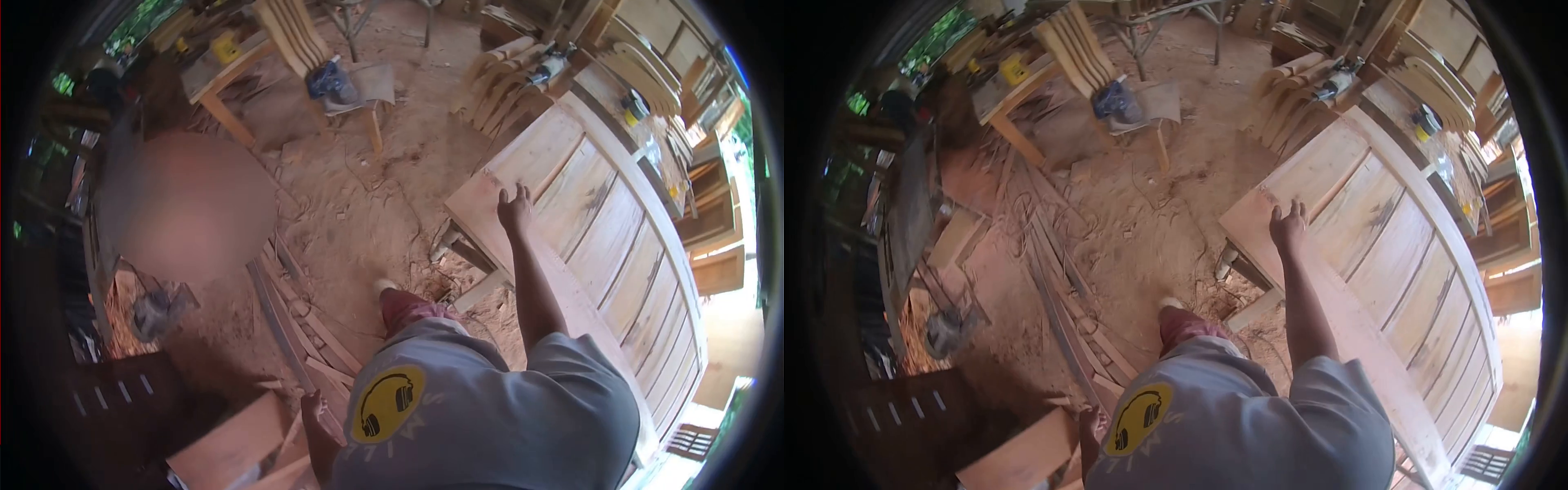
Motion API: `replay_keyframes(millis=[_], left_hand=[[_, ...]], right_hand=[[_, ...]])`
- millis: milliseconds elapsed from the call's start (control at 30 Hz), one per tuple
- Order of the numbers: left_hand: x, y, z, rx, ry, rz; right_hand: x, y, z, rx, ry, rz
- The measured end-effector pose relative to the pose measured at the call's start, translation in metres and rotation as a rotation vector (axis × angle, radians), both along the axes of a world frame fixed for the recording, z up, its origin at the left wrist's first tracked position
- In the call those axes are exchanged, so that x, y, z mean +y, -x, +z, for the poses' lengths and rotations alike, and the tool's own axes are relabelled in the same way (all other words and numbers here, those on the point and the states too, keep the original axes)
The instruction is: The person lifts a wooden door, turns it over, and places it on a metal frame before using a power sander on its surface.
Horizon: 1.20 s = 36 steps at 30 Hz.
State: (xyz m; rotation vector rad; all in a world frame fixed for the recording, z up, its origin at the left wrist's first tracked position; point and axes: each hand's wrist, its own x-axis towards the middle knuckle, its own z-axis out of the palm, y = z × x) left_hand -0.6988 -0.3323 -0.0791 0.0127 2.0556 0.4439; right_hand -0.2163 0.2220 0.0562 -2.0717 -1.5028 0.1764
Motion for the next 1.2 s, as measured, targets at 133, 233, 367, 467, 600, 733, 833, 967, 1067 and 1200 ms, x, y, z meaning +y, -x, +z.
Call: replay_keyframes(millis=[133, 233, 367, 467, 600, 733, 833, 967, 1067, 1200], left_hand=[[0.061, 0.098, -0.01, 0.104, 0.013, -0.056], [0.137, 0.152, -0.011, 0.155, -0.071, 0.105], [0.257, 0.183, -0.001, 0.018, 0.033, -0.084], [0.371, 0.193, 0.0, 0.046, 0.067, -0.488], [0.524, 0.228, -0.057, -0.199, 0.039, -0.484], [0.734, 0.243, -0.06, -0.108, -0.038, -0.769], [0.891, 0.225, -0.06, -0.124, -0.224, -0.79], [1.045, 0.144, -0.024, -0.043, -0.494, -0.818], [1.133, 0.048, -0.002, -0.24, -0.645, -0.687], [1.2, -0.096, 0.027, -0.287, -0.507, -1.109]], right_hand=[[0.052, 0.019, -0.036, -0.2, 0.192, -0.246], [0.069, 0.045, -0.019, -0.239, 0.319, -0.4], [0.078, 0.048, -0.015, -0.259, 0.357, -0.439], [0.074, 0.044, -0.02, -0.321, 0.317, -0.465], [0.074, 0.036, -0.023, -0.25, 0.182, -0.498], [0.075, 0.031, -0.03, -0.18, 0.115, -0.735], [0.077, 0.025, -0.034, -0.081, 0.084, -0.86], [0.093, 0.034, -0.018, -0.056, 0.02, -0.948], [0.104, 0.031, -0.018, -0.041, -0.041, -1.035], [0.114, 0.032, -0.014, -0.259, 0.014, -1.146]])
